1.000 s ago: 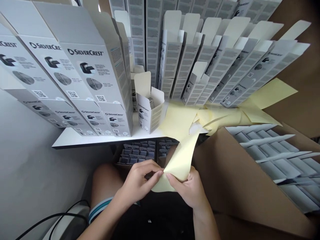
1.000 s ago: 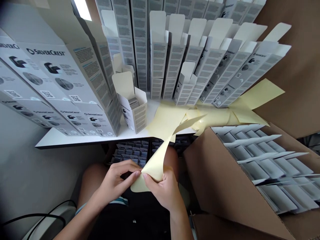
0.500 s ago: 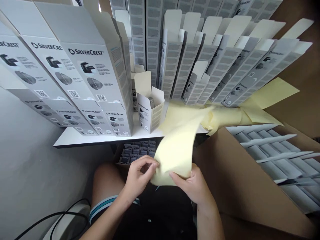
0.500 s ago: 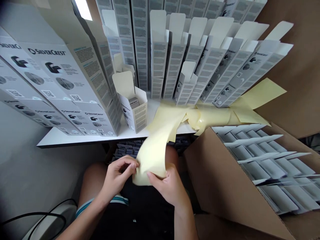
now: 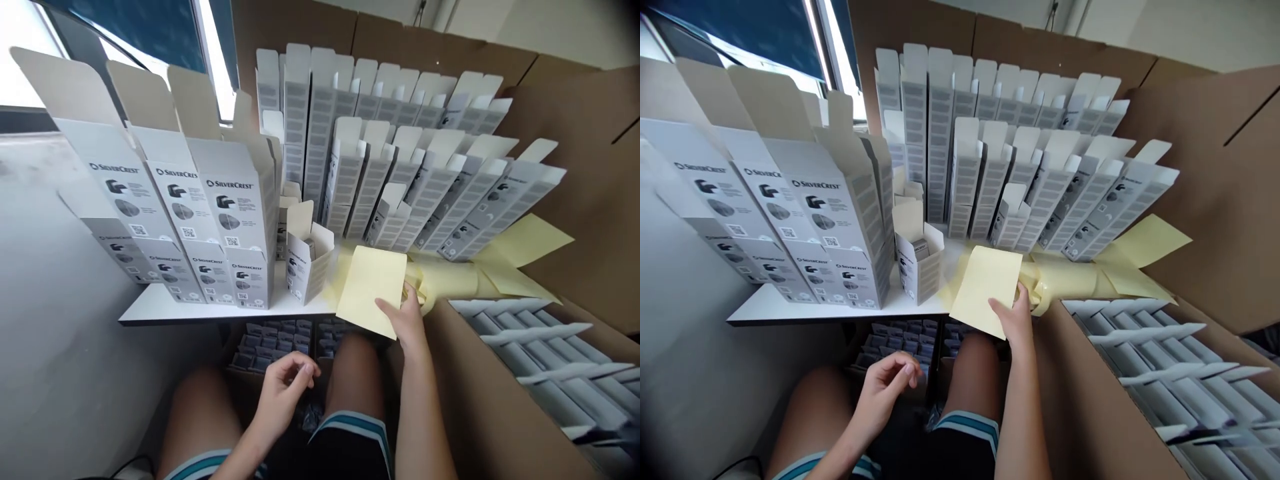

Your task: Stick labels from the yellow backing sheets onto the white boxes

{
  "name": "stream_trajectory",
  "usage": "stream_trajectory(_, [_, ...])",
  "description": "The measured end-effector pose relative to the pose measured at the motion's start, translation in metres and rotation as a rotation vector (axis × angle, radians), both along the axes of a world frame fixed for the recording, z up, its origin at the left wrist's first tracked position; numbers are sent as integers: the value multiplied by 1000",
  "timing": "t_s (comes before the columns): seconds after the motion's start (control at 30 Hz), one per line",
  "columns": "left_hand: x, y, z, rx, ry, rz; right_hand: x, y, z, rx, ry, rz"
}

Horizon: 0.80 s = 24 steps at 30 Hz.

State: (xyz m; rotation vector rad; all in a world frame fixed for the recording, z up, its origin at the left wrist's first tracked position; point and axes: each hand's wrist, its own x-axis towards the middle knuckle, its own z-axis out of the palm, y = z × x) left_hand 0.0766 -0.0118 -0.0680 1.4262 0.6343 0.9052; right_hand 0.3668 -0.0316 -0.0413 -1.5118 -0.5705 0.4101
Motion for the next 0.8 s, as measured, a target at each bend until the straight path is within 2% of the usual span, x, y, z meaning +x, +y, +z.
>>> stream_trajectory(0.07, [2,2,-4,-5,-1,8,-5,2,2,-2,-2,79])
stream_trajectory(0.2, [4,4,-8,-11,21,4,-15,-4,2,55,168,426])
stream_trajectory(0.27, [3,3,-10,-28,37,-17,-16,-8,3,66,243,470])
stream_trajectory(0.4, [0,-2,-19,-48,63,-64,-14,-26,7,-13,184,297])
stream_trajectory(0.53, [1,-9,-28,-74,90,-77,-10,-44,6,-73,158,291])
stream_trajectory(0.6, [4,-11,-29,-99,84,-86,-6,-40,3,-95,39,263])
stream_trajectory(0.67, [6,-11,-27,-98,75,-94,0,-27,1,-161,-173,207])
stream_trajectory(0.8, [8,-3,-15,26,95,-30,3,-5,2,-302,-461,14])
